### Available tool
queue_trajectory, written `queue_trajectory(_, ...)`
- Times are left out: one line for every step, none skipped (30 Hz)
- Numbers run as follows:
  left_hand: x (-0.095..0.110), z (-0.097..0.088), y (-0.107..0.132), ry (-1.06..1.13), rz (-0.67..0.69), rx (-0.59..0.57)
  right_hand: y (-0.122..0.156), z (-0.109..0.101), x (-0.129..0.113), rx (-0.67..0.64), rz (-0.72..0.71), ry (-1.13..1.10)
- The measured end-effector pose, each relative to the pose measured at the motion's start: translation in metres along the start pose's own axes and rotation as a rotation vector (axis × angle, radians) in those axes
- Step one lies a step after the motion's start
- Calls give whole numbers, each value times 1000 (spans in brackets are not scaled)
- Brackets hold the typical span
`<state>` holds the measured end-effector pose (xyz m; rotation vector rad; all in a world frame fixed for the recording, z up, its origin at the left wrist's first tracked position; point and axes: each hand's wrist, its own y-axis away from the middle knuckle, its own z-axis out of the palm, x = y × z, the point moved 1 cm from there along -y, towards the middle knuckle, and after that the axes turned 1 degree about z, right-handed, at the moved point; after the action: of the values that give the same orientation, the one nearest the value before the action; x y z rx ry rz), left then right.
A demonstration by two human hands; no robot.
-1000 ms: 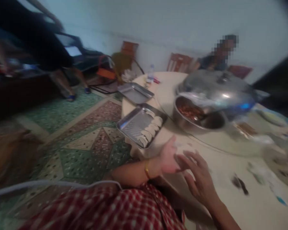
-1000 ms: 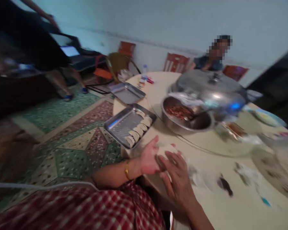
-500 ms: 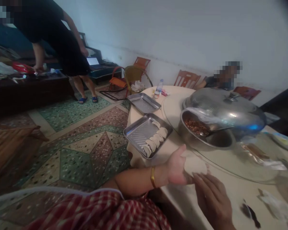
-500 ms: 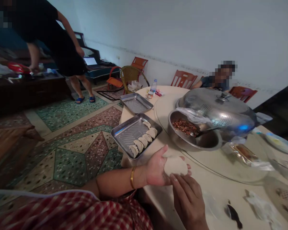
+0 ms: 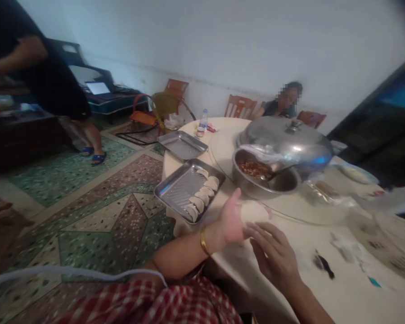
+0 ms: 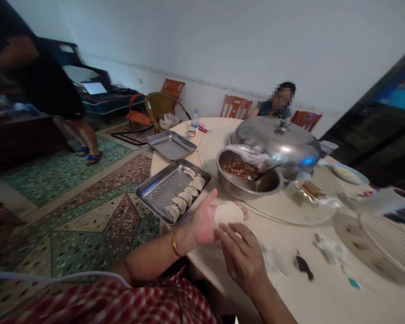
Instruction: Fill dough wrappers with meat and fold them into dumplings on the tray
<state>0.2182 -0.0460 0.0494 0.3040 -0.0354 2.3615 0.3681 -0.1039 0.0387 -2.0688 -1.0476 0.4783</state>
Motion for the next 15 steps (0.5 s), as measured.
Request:
queue_trajectory(0, 3, 2, 20, -15, 18, -3, -5, -1, 17, 9, -9)
queue_trajectory(-1, 6, 3, 43, -29, 29, -8, -10, -1, 52, 32, -9)
queue_trajectory(-1, 8, 3, 66, -47, 37, -13, -16, 1, 95, 61, -3)
queue_trajectory(1, 10, 2, 87, -69, 41, -18, -21, 7, 139, 104, 0)
queue_trajectory(3, 10, 0, 105, -91, 44, -22, -26, 16, 179, 146, -1)
queue_trajectory(5, 10, -4, 112, -104, 62, -25, -30, 28, 206, 191, 10)
queue_trajectory(9, 10, -9, 90, -73, 122, -27, -35, 43, 231, 249, 39)
queue_trajectory(12, 9, -15, 61, -51, 173, -28, -40, 60, 252, 321, 77)
queue_trajectory(14, 9, -19, 40, -37, 211, -28, -44, 77, 264, 407, 107)
queue_trajectory(16, 10, -23, 22, -36, 233, -29, -48, 95, 249, 493, 113)
queue_trajectory(17, 11, -26, 11, -45, 244, -30, -50, 112, 214, 573, 107)
queue_trajectory(17, 11, -28, 3, -55, 247, -33, -52, 129, 165, 638, 105)
queue_trajectory(17, 11, -30, -6, -67, 246, -38, -51, 145, 87, 696, 114)
queue_trajectory(18, 10, -31, -14, -75, 242, -44, -50, 161, 9, 741, 138)
queue_trajectory(18, 9, -32, -21, -82, 236, -52, -48, 177, -60, 780, 176)
